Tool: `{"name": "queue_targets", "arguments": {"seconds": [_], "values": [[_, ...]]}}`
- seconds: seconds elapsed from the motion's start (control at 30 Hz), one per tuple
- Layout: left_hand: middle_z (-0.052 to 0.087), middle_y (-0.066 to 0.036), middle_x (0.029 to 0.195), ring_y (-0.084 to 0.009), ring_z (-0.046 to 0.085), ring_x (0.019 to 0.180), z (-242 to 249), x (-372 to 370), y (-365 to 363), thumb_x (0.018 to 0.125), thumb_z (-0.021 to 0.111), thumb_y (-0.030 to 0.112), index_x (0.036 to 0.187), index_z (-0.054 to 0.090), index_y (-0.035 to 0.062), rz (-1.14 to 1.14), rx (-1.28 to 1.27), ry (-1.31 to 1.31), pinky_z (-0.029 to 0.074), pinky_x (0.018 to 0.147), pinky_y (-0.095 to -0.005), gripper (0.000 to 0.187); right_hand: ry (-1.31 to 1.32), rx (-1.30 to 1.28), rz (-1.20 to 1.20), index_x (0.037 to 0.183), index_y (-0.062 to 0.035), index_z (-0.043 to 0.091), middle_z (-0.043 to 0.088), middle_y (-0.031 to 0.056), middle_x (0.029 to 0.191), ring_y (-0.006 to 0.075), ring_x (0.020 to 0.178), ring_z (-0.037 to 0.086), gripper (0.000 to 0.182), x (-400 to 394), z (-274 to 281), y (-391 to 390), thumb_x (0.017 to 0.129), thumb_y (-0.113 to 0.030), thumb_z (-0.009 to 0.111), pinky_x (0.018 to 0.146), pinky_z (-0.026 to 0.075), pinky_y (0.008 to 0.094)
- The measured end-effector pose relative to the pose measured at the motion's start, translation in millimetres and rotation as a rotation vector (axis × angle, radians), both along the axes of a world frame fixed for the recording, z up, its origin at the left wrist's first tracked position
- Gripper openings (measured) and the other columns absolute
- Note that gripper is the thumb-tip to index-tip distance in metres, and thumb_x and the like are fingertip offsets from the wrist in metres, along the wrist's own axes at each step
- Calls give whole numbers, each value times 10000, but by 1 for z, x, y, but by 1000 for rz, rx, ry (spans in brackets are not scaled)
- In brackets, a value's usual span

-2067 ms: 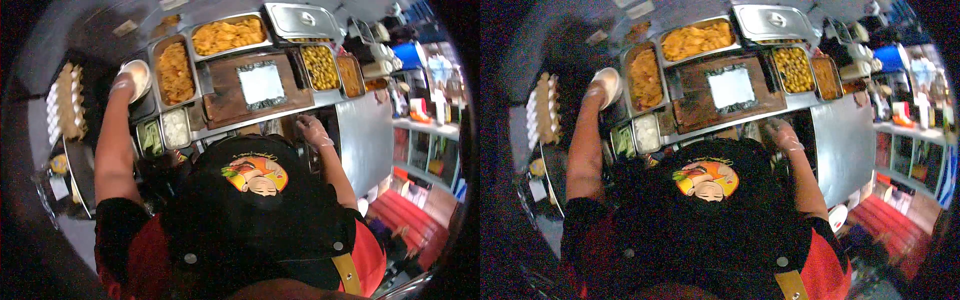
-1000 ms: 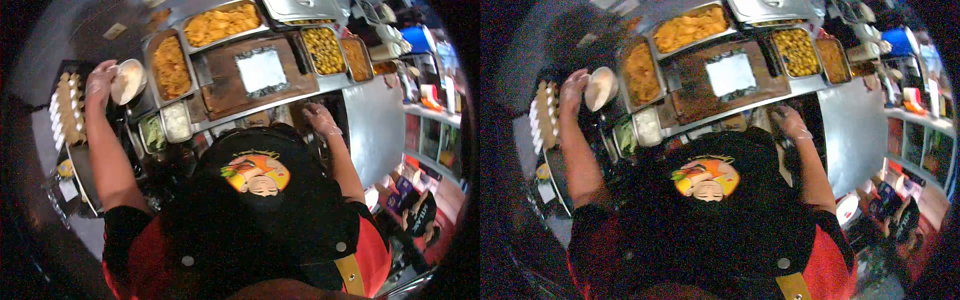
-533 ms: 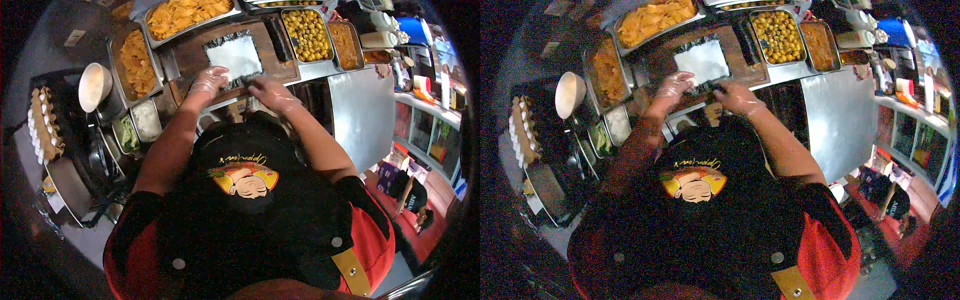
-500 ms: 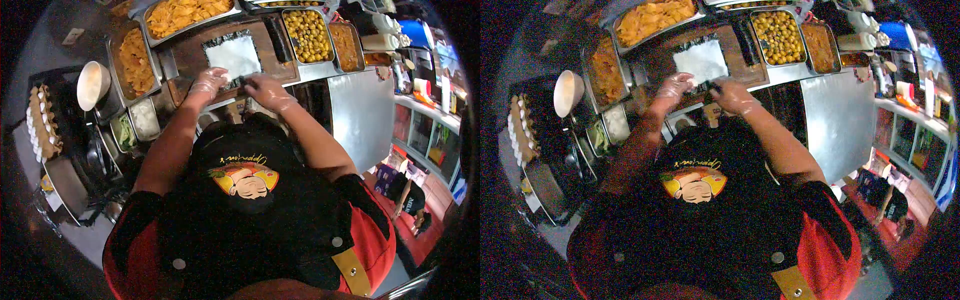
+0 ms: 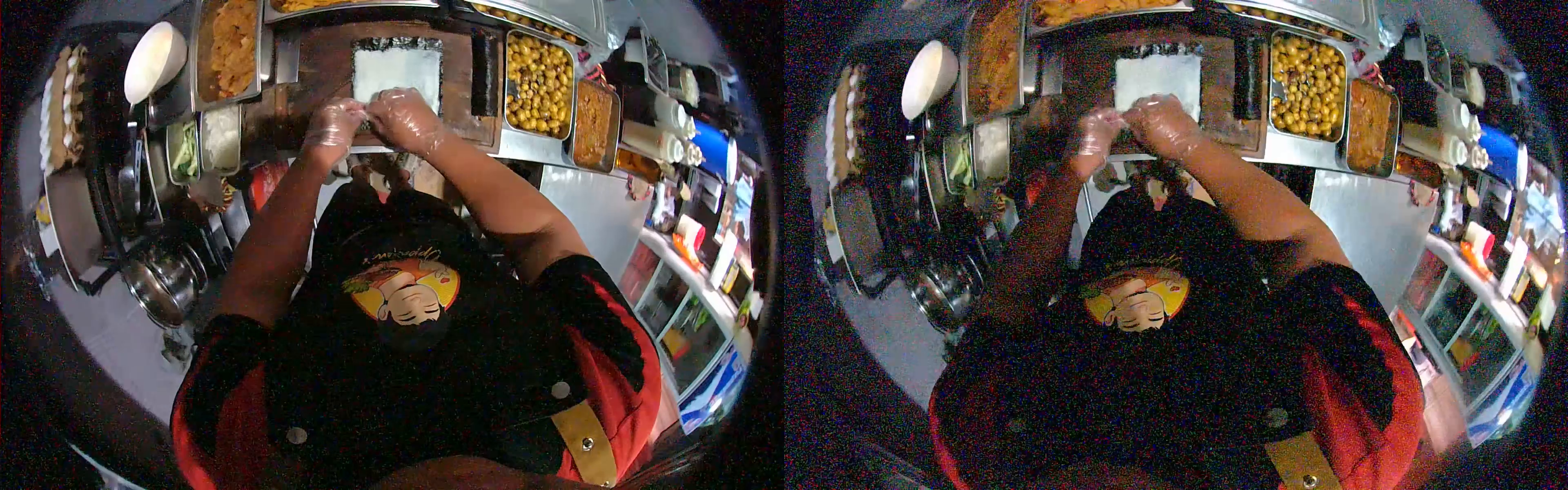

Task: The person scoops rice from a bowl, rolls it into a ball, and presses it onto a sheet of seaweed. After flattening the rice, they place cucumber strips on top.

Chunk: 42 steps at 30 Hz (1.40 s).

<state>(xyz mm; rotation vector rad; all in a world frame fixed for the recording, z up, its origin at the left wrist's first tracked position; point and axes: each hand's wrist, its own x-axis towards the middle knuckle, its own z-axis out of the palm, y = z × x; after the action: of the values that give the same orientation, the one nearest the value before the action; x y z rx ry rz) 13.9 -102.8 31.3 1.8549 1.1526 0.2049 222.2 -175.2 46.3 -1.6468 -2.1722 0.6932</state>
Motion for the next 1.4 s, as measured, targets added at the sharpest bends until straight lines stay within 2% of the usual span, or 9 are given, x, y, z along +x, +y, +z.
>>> {"name": "queue_targets", "arguments": {"seconds": [0.1, 0.33, 0.43, 0.7, 0.9, 1.0, 1.23, 1.3, 1.4], "values": [[783, -44, 1077, -208, 742, 944, -42, -11, 10, 1041, 758, 122, 1165, 785, 39, -3, -105, -105, 610, 859, -366, 152, -52, -19, 18, 1169, -117, 805, 786, 144, 1140, 385, 1089, 747, 249, 1, 3, 5, 1017, -279, 692, 965, 586, 539], [778, -58, 1149, -186, 732, 1021, -33, -28, 2, 1040, 745, 109, 1368, 680, 34, 307, -581, -244, 601, 821, -350, 342, 216, 118, -87, 1124, -134, 820, 783, 105, 1105, 365, 1079, 751, 237, -3, -2, 7, 978, -310, 757, 953, 595, 519], [796, -31, 980, -110, 713, 818, -54, -25, -11, 1029, 765, 162, 1168, 816, 50, 463, -612, -434, 599, 721, -329, 185, 100, 133, -43, 1115, -150, 823, 781, 108, 1091, 346, 1081, 753, 227, -12, -13, 15, 976, -317, 758, 918, 596, 501], [812, -227, 1071, -398, 798, 982, -48, -9, -28, 1078, 689, 298, 1145, 810, 62, 232, 100, -61, 609, 896, -467, 274, 112, 175, -1, 1116, -149, 822, 781, 103, 974, 361, 987, 764, 209, -5, -7, 12, 937, -241, 762, 888, 597, 526], [781, -222, 1162, -371, 765, 1098, 17, 1, -31, 1056, 716, 257, 1186, 820, 78, 150, 90, 216, 595, 948, -453, 244, 278, 250, -68, 1077, -81, 800, 758, 139, 1006, 396, 975, 730, 200, 1, -3, 10, 913, -194, 788, 864, 592, 500], [764, -211, 1179, -385, 744, 1111, -6, -14, -34, 1027, 736, 206, 1202, 822, 84, 116, 84, -127, 595, 958, -459, 230, 113, 299, -111, 1057, -97, 821, 765, 147, 1005, 376, 985, 753, 243, -3, -3, 2, 893, -276, 817, 888, 606, 510], [789, -164, 1089, -388, 760, 1035, -35, -15, -8, 992, 748, 168, 1162, 824, 71, -72, 360, -70, 608, 934, -466, 210, 119, 206, 11, 1066, -85, 823, 766, 148, 1006, 390, 986, 749, 243, 4, -5, 2, 913, -273, 806, 893, 602, 519], [817, -131, 1068, -279, 780, 984, -40, -17, -5, 1008, 805, 174, 1061, 830, 47, -57, 368, -101, 614, 890, -426, 140, 69, 182, 10, 1094, -80, 815, 769, 151, 1016, 386, 982, 750, 251, 5, -5, 2, 930, -268, 790, 892, 600, 519], [808, -170, 1125, -357, 776, 1027, -42, -18, -4, 987, 751, 178, 1116, 835, 76, 63, 245, -179, 614, 909, -442, 184, 334, 192, -130, 1095, -82, 802, 773, 156, 1042, 392, 1029, 745, 238, 7, -9, -5, 956, -269, 760, 944, 585, 523]]}}
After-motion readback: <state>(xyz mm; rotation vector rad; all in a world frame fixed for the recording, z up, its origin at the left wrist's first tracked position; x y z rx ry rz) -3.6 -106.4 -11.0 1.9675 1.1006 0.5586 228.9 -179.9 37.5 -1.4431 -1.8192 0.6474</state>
